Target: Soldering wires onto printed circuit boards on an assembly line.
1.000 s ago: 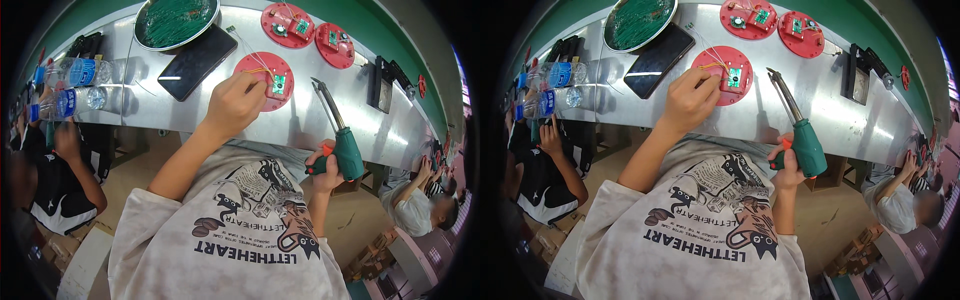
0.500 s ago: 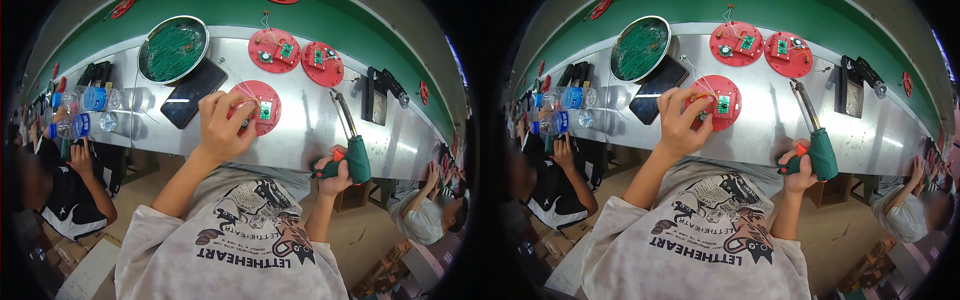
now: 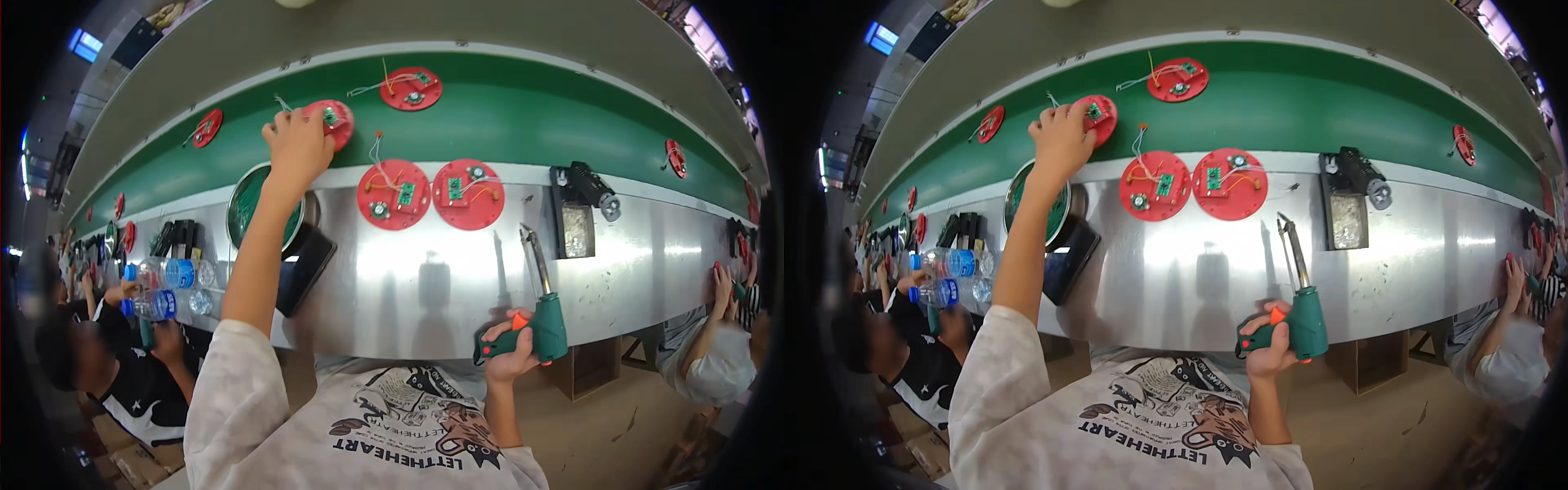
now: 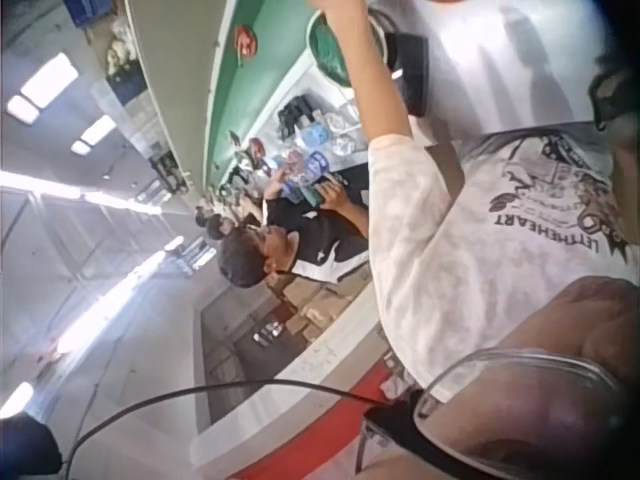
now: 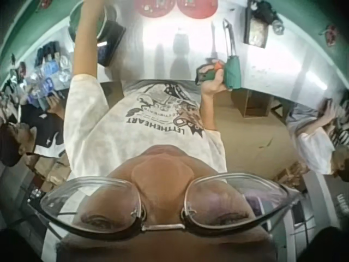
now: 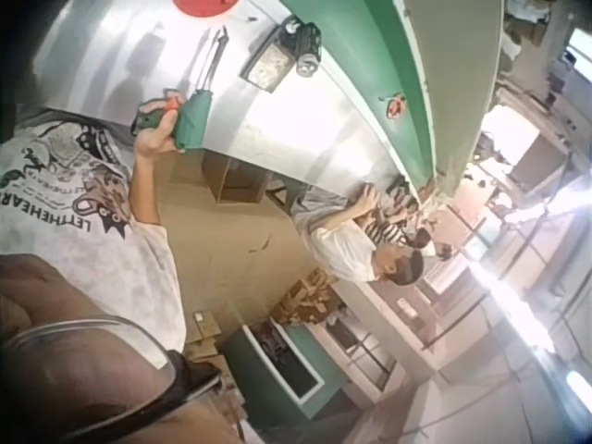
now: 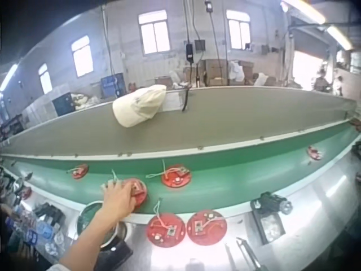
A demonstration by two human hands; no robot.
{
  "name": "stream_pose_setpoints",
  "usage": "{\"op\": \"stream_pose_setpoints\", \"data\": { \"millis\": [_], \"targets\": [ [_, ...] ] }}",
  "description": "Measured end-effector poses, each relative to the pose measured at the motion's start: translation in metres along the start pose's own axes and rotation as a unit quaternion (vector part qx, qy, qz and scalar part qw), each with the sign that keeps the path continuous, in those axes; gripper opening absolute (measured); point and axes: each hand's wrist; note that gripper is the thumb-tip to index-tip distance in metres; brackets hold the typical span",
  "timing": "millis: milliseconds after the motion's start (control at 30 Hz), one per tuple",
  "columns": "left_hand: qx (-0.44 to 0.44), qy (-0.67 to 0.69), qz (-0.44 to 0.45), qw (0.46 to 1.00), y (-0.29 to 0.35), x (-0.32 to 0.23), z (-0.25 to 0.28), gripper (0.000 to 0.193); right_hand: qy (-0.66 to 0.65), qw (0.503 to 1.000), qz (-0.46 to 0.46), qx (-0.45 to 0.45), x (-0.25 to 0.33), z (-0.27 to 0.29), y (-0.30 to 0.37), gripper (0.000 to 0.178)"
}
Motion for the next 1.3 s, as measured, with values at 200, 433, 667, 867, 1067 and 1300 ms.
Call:
{"op": "stream_pose_setpoints", "data": {
  "millis": [200, 433, 667, 867, 1067, 1300],
  "targets": [
    [-0.023, -0.005, -0.027, 0.999, -0.083, -0.083, -0.034, 0.044, 0.005, 1.000, 0.001, -0.015, -0.002, 0.002, 0.002, 0.037],
    [0.056, 0.046, 0.114, 0.991, -0.168, -0.078, -0.114, 0.038, -0.006, 1.000, 0.006, -0.004, -0.006, -0.003, 0.004, 0.036],
    [-0.038, 0.379, -0.093, 0.920, -0.154, -0.051, -0.104, 0.027, 0.006, 1.000, 0.012, -0.017, 0.003, -0.014, 0.000, 0.034],
    [-0.051, 0.531, -0.159, 0.831, -0.018, -0.089, -0.012, 0.028, 0.009, 0.993, 0.001, -0.117, 0.007, -0.020, -0.002, 0.030],
    [-0.031, 0.480, -0.129, 0.867, 0.174, -0.097, -0.013, 0.024, 0.012, 0.994, 0.007, -0.107, 0.001, -0.018, -0.005, 0.030],
    [-0.091, 0.187, 0.015, 0.978, 0.230, -0.093, -0.041, 0.020, 0.008, 0.995, -0.005, -0.100, 0.004, -0.012, -0.006, 0.031]
  ]
}}
Point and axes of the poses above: each hand's wrist, its own y-axis away from the middle knuckle, its own z-axis out of the back of the hand, x = y × z, and after that the axes turned 15 degrees about x, right-handed
